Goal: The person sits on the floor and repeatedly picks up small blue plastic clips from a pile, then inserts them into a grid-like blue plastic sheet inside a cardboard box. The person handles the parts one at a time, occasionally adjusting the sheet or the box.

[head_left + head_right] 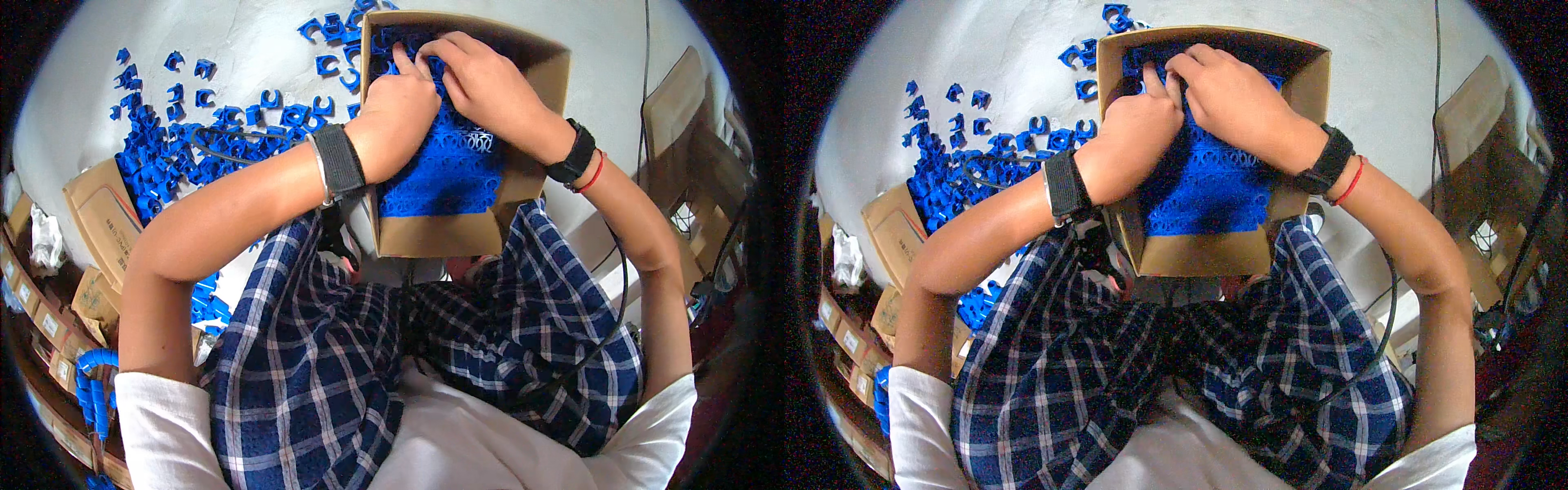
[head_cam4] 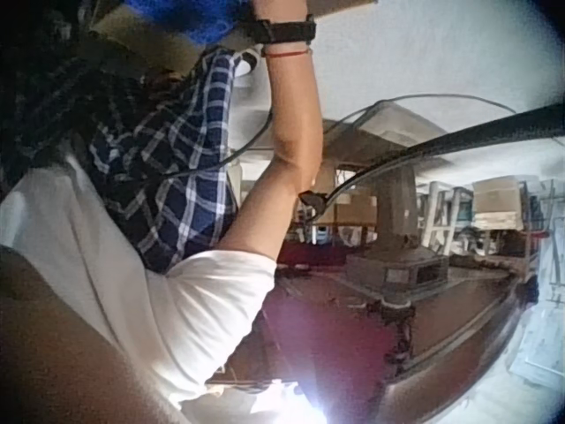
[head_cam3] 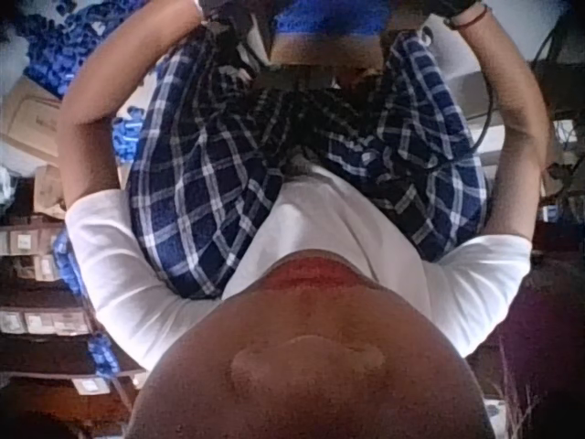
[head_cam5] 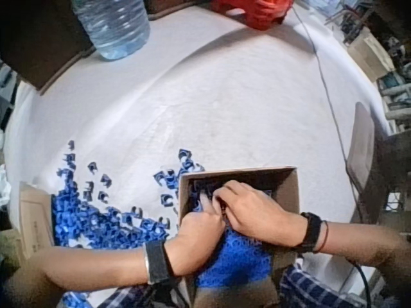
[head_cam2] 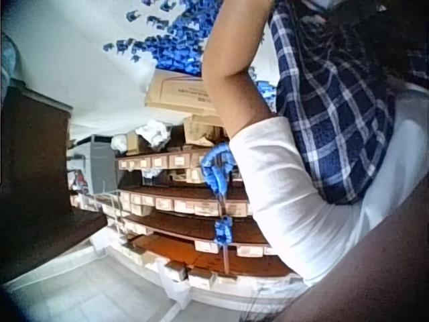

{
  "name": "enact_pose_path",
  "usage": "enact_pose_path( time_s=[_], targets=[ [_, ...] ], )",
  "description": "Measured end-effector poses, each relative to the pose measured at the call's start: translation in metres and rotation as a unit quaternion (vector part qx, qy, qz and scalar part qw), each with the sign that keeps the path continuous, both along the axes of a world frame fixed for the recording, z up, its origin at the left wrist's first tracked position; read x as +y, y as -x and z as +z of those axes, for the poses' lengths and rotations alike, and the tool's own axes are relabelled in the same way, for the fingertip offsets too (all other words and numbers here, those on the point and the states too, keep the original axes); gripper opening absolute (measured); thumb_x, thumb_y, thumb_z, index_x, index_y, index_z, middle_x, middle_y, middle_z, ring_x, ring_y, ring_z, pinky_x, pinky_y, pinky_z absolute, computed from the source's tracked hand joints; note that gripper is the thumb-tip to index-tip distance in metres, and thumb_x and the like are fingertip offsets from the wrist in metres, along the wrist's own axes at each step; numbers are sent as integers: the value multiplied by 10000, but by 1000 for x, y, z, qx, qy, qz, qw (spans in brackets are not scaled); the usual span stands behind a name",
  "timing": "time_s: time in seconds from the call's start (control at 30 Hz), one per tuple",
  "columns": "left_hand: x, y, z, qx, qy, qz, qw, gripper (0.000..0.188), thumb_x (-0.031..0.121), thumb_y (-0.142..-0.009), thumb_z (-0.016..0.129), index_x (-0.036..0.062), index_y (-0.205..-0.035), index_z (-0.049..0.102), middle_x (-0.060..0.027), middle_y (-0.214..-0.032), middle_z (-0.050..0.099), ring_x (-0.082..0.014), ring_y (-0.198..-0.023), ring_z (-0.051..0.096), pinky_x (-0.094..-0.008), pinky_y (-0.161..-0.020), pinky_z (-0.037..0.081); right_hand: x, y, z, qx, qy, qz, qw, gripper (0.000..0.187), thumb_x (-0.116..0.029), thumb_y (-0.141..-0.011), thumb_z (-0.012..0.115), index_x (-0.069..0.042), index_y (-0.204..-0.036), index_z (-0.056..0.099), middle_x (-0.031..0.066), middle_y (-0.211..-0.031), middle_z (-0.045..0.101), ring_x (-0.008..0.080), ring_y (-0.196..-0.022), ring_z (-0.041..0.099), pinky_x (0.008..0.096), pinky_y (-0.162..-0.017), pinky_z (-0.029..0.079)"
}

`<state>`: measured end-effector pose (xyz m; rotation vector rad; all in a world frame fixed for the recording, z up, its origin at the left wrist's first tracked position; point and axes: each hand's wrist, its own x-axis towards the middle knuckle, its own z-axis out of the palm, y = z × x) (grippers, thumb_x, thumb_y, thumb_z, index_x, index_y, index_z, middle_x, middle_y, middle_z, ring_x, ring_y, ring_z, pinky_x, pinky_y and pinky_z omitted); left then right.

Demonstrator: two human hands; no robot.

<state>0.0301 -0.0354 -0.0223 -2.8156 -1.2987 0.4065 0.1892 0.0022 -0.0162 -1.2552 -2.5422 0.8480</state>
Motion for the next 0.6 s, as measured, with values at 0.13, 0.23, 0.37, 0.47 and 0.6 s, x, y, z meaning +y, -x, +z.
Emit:
enact_pose_path(
  time_s=[0.13, 0.23, 0.37, 0.47, 0.6],
  targets=[
    [-2, -1, 5, -16, 11, 30, 999, 471, 77, -788, 580, -134, -1209, 574, -393, -1246, 521, -355, -1054, 656, -267, -616, 579, -1, 2, -6, 14, 1, -28, 1000, 367, -30, -804, 521, 0, -1160, 609, 230, -1045, 601, 402, -1004, 586, 449, -921, 487],
    [0, -1, 5, -38, 53, 53, 996, 506, 84, -797, 564, -129, -1255, 541, -425, -1215, 518, -280, -890, 711, -248, -578, 563, -1, 4, -11, 33, 31, -52, 998, 379, -27, -800, 516, 31, -1164, 606, 250, -1082, 600, 408, -1013, 582, 447, -928, 483],
    [0, 0, 3, -18, 46, 35, 998, 537, 88, -804, 555, -119, -1297, 506, -437, -1190, 521, -226, -747, 721, -240, -548, 551, -2, 1, -15, 51, 61, -84, 993, 394, -24, -795, 512, 51, -1170, 607, 265, -1101, 598, 415, -1026, 574, 450, -942, 469],
    [0, 0, 1, -20, 34, 33, 999, 547, 88, -806, 555, -114, -1311, 492, -430, -1190, 526, -224, -715, 720, -243, -534, 551, -3, -1, -19, 64, 57, -90, 992, 391, -24, -794, 512, 47, -1164, 614, 270, -1096, 596, 425, -1039, 559, 457, -952, 454],
    [1, 0, 1, -26, 53, 47, 997, 537, 92, -816, 553, -107, -1311, 492, -422, -1196, 529, -219, -685, 716, -241, -523, 550, -6, 3, -24, 59, 17, -92, 994, 384, -43, -799, 524, 38, -1161, 621, 278, -1091, 591, 439, -1051, 540, 465, -959, 440]
  ],
)
